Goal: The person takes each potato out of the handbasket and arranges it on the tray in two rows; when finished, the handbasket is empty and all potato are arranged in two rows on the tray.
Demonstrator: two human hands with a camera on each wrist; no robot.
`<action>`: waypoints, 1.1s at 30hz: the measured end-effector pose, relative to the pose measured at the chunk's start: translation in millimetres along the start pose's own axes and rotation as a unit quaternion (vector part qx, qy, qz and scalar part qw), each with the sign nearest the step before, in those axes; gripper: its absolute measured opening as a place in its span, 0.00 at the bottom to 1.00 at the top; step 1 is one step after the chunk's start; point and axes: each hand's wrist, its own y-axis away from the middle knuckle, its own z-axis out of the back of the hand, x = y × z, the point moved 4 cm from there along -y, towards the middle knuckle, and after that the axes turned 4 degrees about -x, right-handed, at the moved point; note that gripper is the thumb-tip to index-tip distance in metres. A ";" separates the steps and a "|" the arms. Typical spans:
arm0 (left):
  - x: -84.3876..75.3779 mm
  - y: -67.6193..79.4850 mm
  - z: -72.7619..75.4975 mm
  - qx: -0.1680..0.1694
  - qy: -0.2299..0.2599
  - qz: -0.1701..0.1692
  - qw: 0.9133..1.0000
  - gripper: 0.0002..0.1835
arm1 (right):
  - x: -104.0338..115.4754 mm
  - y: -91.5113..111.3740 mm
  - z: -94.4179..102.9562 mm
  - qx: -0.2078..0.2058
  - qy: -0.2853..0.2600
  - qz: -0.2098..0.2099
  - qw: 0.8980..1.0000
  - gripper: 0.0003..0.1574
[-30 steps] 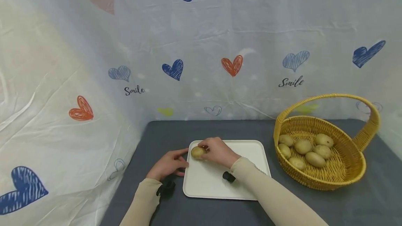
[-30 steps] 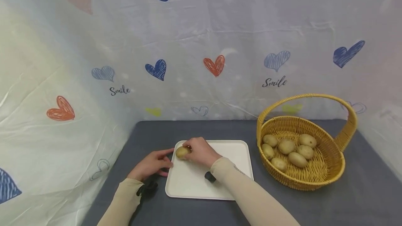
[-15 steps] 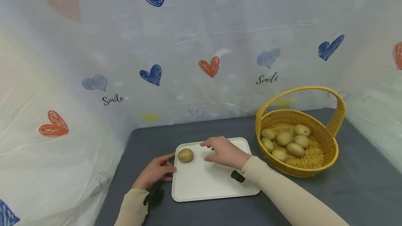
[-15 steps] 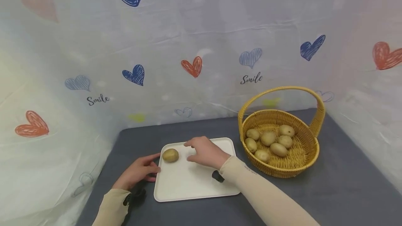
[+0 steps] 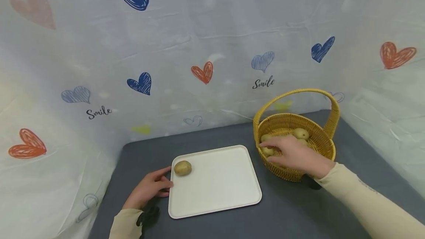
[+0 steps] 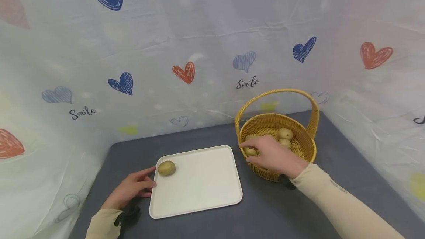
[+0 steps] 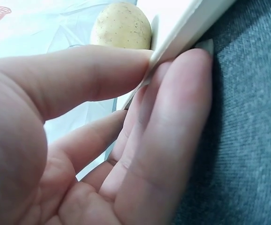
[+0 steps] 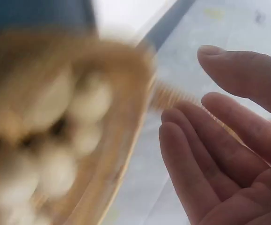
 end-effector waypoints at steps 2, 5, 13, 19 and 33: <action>3.5 -1.0 2.4 0.001 0.005 0.004 1.000 0.45 | -16.6 2.4 8.2 -0.002 -0.007 -0.023 1.000 0.24; 6.7 -1.4 4.4 0.000 0.007 0.004 1.000 0.46 | -44.0 2.1 13.4 0.002 -0.013 -0.057 0.998 0.24; 3.7 4.2 5.0 0.004 0.008 -0.001 1.000 0.46 | -93.6 -9.4 14.0 0.033 0.000 -0.096 0.995 0.23; 3.3 4.6 5.5 0.004 0.009 -0.004 1.000 0.46 | -105.5 -20.0 11.0 0.066 0.006 -0.091 0.994 0.24; 1.4 2.9 2.7 0.002 0.011 -0.010 1.000 0.46 | -123.2 -26.3 6.6 0.119 -0.029 -0.098 0.988 0.28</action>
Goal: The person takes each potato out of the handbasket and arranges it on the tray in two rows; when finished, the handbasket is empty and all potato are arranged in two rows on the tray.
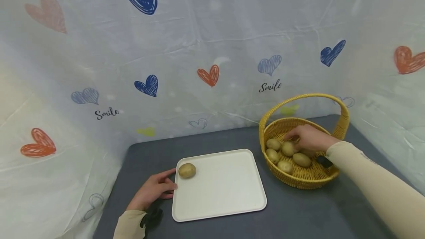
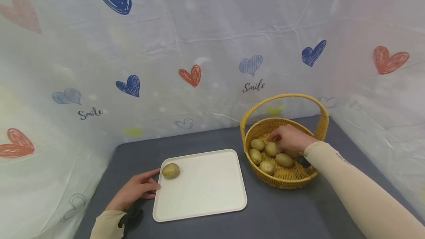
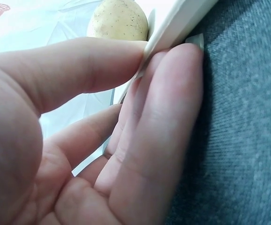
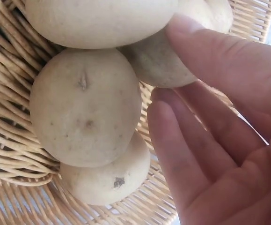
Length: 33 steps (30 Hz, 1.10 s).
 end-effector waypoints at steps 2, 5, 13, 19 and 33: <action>-0.6 -1.0 -1.3 0.002 0.000 -0.002 1.000 0.46 | -0.9 0.7 0.2 0.001 -0.002 -0.001 1.000 0.27; -1.3 -2.0 -1.5 0.003 -0.002 -0.005 1.000 0.47 | -1.0 -0.4 0.4 -0.002 -0.003 0.009 1.000 0.26; 0.0 0.2 0.4 0.002 0.000 -0.003 1.000 0.46 | -0.8 -1.9 -0.7 -0.006 0.000 0.005 1.000 0.26; 0.4 1.8 -0.1 0.010 0.002 -0.007 1.000 0.46 | 6.5 8.3 2.9 -0.061 0.014 -0.025 0.998 0.26; -2.2 -0.7 0.2 0.000 0.000 -0.007 1.000 0.46 | 78.8 50.9 -0.4 -0.165 -0.051 -0.040 0.984 0.26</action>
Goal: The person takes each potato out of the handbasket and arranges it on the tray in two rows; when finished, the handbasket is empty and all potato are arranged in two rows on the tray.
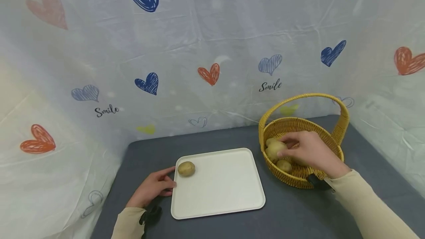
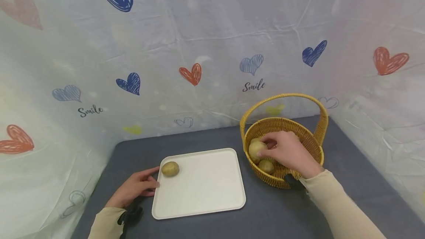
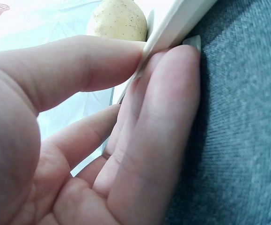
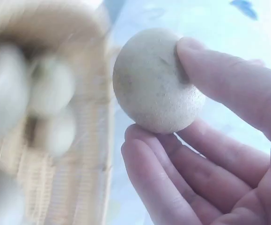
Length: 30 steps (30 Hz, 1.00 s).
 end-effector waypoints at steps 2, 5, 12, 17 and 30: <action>-1.4 0.2 0.2 -0.003 0.000 -0.002 1.000 0.46 | 10.7 3.8 -3.6 -0.006 -0.021 -0.003 1.000 0.27; -3.3 -1.8 -0.5 0.002 0.002 -0.010 1.000 0.45 | 23.6 7.5 -13.9 -0.003 -0.051 -0.007 0.999 0.29; -5.4 -4.3 -0.8 0.007 0.001 -0.023 1.000 0.43 | 52.2 -1.0 -67.6 0.029 -0.097 -0.009 0.995 0.25; -3.2 -1.8 2.2 0.000 -0.002 -0.022 1.000 0.42 | 74.2 -21.2 -117.4 0.051 -0.114 0.008 0.992 0.23; 1.2 -0.9 5.1 -0.002 -0.007 -0.025 1.000 0.42 | 111.7 -67.6 -188.0 0.095 -0.154 -0.030 0.983 0.20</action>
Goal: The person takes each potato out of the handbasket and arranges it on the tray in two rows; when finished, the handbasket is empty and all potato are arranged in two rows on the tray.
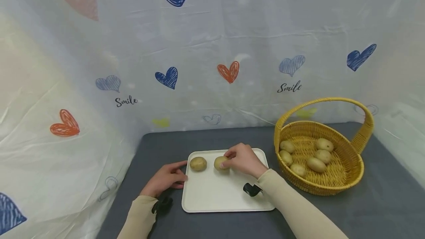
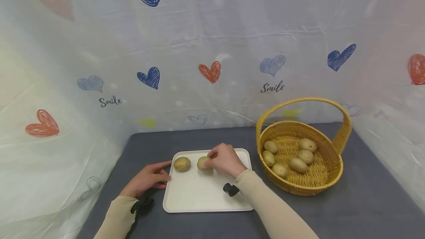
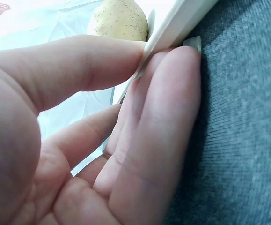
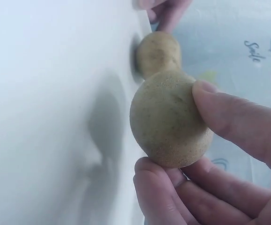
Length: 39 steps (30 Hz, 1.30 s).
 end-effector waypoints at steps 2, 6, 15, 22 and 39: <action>-0.5 0.2 -0.8 0.001 -0.002 -0.001 1.000 0.42 | -1.5 -4.7 -4.1 0.002 -0.001 -0.010 1.000 0.21; -2.4 2.2 -1.2 0.000 -0.004 -0.009 1.000 0.42 | -4.6 -12.0 -10.9 0.009 0.003 -0.023 1.000 0.22; -4.2 4.1 -1.4 -0.003 -0.001 -0.018 1.000 0.41 | -2.9 -18.8 -14.4 0.013 0.016 -0.031 0.999 0.22; -3.1 3.1 -0.9 -0.005 -0.003 -0.013 1.000 0.42 | -2.6 -18.1 -16.3 0.032 0.025 -0.031 0.999 0.24; 1.6 0.0 -0.1 -0.004 0.001 -0.014 1.000 0.42 | -1.6 -21.8 -20.0 0.020 0.008 -0.009 1.000 0.20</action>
